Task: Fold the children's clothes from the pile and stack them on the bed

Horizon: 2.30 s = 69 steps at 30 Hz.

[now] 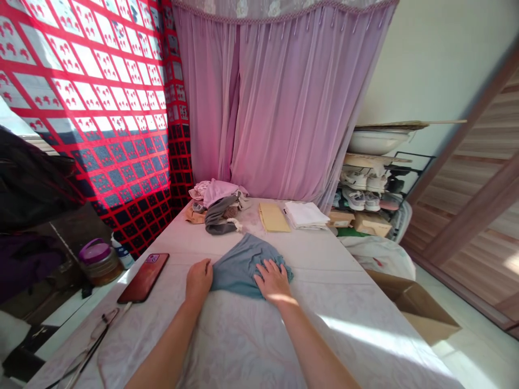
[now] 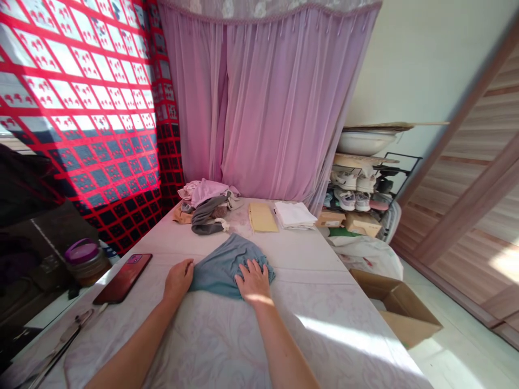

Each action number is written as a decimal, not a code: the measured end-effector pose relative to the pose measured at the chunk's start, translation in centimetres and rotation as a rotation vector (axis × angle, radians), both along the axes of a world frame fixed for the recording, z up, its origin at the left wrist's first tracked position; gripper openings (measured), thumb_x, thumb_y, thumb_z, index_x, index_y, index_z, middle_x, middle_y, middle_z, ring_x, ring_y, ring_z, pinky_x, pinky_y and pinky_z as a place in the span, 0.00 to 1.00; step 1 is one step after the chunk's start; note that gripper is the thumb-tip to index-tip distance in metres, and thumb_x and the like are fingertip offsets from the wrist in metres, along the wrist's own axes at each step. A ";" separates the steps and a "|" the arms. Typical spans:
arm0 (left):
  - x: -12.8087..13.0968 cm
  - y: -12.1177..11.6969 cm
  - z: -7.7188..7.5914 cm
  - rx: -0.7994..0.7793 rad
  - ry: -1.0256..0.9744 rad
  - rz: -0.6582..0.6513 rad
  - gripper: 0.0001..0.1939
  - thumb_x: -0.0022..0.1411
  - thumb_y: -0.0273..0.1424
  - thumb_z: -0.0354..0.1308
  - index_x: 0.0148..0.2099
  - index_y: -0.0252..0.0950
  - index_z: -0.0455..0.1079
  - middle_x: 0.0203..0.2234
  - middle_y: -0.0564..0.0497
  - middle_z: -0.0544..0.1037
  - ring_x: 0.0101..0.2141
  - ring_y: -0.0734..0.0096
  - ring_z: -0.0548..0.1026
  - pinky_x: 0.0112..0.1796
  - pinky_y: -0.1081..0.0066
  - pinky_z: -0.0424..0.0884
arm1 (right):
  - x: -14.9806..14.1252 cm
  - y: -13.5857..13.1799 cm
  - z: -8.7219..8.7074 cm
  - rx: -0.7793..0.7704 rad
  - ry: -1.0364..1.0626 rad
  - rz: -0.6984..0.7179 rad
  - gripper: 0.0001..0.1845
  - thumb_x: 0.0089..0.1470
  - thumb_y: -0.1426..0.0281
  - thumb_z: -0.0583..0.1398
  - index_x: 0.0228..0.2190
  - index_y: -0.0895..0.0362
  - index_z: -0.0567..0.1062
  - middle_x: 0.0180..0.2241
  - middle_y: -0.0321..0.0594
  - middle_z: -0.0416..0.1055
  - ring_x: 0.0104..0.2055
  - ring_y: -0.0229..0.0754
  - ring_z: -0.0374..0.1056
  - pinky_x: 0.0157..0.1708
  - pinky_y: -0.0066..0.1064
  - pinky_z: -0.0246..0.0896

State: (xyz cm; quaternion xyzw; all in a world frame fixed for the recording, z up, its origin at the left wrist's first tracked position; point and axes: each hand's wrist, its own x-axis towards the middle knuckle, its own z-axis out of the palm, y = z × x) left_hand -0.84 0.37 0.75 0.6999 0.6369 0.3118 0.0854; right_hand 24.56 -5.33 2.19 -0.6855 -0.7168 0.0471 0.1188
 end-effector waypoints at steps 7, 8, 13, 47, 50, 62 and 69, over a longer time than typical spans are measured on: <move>-4.0 -0.3 1.8 -0.210 -0.056 -0.328 0.19 0.57 0.35 0.52 0.48 0.39 0.76 0.46 0.49 0.81 0.46 0.64 0.77 0.49 0.65 0.72 | -0.2 -0.3 -0.3 0.141 0.026 -0.012 0.24 0.63 0.62 0.51 0.57 0.52 0.69 0.63 0.45 0.60 0.67 0.49 0.51 0.64 0.52 0.38; -4.8 -0.4 2.1 -0.253 -0.071 -0.403 0.20 0.55 0.36 0.54 0.50 0.40 0.75 0.48 0.49 0.80 0.48 0.63 0.77 0.49 0.65 0.72 | -0.4 -0.6 -0.3 0.196 0.039 0.002 0.22 0.63 0.63 0.51 0.56 0.52 0.71 0.63 0.44 0.61 0.66 0.49 0.52 0.65 0.51 0.38; -6.5 -0.8 3.2 -0.292 0.077 -0.559 0.25 0.47 0.37 0.62 0.50 0.43 0.76 0.57 0.45 0.72 0.56 0.54 0.70 0.55 0.58 0.66 | -1.5 -2.6 -0.5 0.327 0.104 0.175 0.17 0.60 0.62 0.55 0.47 0.50 0.77 0.58 0.42 0.68 0.63 0.47 0.56 0.65 0.48 0.36; -4.0 -1.5 4.6 -0.165 0.516 -0.577 0.22 0.57 0.38 0.59 0.55 0.44 0.72 0.58 0.43 0.70 0.56 0.54 0.70 0.57 0.53 0.63 | -1.8 -3.1 -1.5 0.209 0.222 0.158 0.12 0.56 0.68 0.61 0.42 0.47 0.79 0.55 0.40 0.71 0.61 0.49 0.59 0.63 0.49 0.41; -3.9 -1.6 4.3 -0.165 0.556 -0.553 0.23 0.56 0.43 0.60 0.55 0.46 0.72 0.60 0.43 0.68 0.59 0.52 0.66 0.60 0.47 0.57 | -1.9 -3.0 -1.5 0.209 0.247 0.130 0.12 0.56 0.70 0.60 0.41 0.46 0.80 0.53 0.38 0.73 0.60 0.47 0.61 0.62 0.48 0.43; -2.0 -2.0 4.2 0.024 0.467 -0.492 0.12 0.57 0.30 0.54 0.43 0.41 0.72 0.51 0.48 0.77 0.51 0.59 0.73 0.59 0.51 0.58 | -1.9 -2.7 -2.2 0.270 0.299 0.103 0.11 0.58 0.69 0.58 0.39 0.46 0.80 0.50 0.37 0.75 0.57 0.44 0.64 0.61 0.43 0.45; -1.2 0.4 5.9 -0.155 0.203 -0.501 0.12 0.61 0.35 0.47 0.40 0.41 0.70 0.37 0.50 0.80 0.38 0.64 0.76 0.41 0.66 0.70 | -2.1 -2.8 -2.0 0.371 0.278 0.100 0.10 0.58 0.67 0.58 0.36 0.46 0.80 0.52 0.39 0.72 0.55 0.45 0.64 0.59 0.44 0.48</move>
